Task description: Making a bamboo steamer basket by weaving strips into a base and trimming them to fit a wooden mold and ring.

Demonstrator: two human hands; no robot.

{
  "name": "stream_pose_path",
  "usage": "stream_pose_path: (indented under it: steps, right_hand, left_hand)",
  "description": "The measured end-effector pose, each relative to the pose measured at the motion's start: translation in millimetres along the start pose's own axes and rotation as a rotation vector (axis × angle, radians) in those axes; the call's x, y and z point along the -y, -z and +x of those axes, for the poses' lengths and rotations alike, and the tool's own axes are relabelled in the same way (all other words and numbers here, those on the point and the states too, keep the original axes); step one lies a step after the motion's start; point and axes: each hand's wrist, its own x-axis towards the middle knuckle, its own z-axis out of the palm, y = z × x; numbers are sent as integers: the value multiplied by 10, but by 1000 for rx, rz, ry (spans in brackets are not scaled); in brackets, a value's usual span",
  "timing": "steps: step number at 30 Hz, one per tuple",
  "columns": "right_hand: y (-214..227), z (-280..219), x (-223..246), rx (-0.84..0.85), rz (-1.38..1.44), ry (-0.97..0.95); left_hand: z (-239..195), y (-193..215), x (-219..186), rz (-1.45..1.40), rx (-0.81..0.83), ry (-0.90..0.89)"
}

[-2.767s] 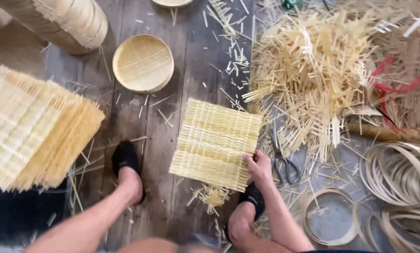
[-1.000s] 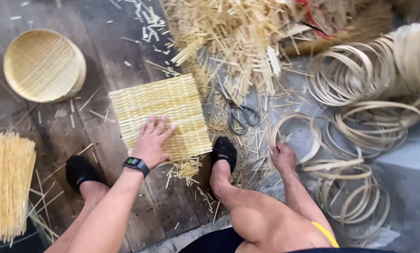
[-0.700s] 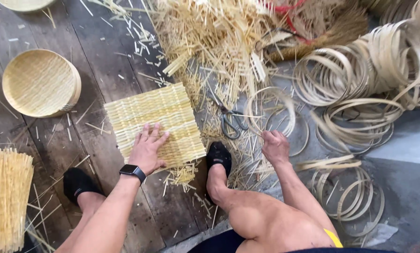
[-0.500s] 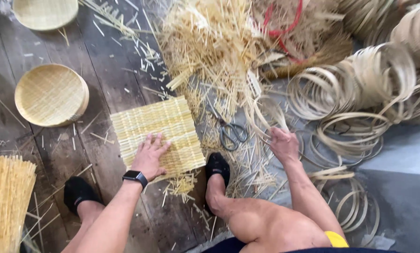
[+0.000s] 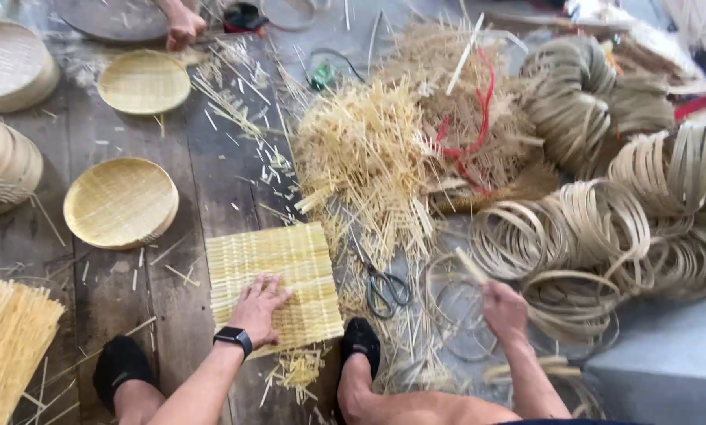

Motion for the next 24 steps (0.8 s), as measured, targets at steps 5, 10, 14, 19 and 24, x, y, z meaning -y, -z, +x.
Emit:
stream_pose_path:
  steps: [5, 10, 14, 19, 24]
  right_hand:
    - [596, 59, 637, -138, 919, 117]
    - [1051, -92, 1786, 461, 1574, 45]
    - [1231, -92, 2345, 581, 1115, 222]
    - [1416, -313, 3124, -115, 357, 809]
    - [1090, -285, 3473, -118, 256, 1137]
  left_hand:
    - [27, 104, -20, -136, -34, 12]
    - [104, 441, -473, -950, -623, -287]
    - [-283, 1002, -691, -2270, -296, -301]
    - [-540, 1079, -494, -2226, -235, -186]
    - [-756, 1092, -539, -2105, -239, -185]
